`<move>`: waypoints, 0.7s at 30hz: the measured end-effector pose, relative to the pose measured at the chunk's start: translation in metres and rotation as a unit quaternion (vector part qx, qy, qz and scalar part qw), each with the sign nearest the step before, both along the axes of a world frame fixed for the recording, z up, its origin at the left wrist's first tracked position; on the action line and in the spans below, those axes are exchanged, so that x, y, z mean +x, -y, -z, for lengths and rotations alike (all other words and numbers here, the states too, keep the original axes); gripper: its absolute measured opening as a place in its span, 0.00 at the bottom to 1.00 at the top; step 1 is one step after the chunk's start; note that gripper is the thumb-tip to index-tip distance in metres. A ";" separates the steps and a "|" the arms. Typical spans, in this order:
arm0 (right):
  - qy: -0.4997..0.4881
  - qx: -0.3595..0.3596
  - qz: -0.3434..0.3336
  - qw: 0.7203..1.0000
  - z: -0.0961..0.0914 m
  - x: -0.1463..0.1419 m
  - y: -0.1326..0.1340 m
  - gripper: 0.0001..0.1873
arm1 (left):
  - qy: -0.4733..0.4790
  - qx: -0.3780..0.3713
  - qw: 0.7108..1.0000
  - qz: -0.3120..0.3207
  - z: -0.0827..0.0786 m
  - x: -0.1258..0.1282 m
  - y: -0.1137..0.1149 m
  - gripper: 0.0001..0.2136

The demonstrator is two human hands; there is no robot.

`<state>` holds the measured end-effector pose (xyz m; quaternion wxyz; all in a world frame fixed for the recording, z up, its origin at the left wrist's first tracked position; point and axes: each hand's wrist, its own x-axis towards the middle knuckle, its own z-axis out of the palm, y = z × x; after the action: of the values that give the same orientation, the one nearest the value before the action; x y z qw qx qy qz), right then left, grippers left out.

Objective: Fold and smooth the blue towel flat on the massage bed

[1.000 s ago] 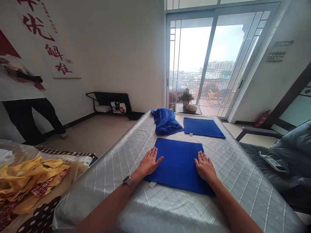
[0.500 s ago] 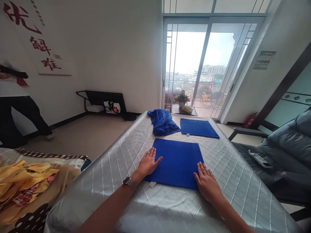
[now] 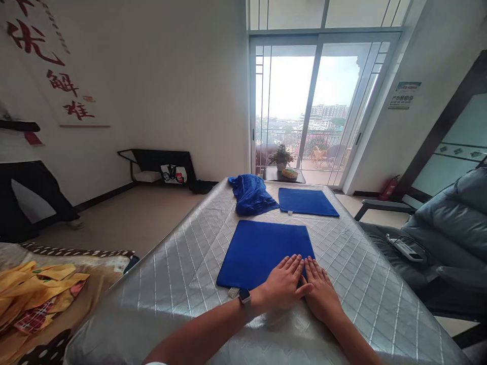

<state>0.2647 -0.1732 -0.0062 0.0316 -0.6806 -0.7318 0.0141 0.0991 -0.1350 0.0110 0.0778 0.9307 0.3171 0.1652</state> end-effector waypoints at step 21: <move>0.020 -0.015 0.027 0.999 0.000 -0.002 -0.003 0.35 | -0.086 -0.066 0.960 -0.258 0.019 -0.167 0.010 0.38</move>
<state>0.2625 -0.1704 -0.0057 0.0075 -0.7010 -0.7131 0.0107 -0.0682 -0.1452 -0.0084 0.0661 0.8208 0.5621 0.0773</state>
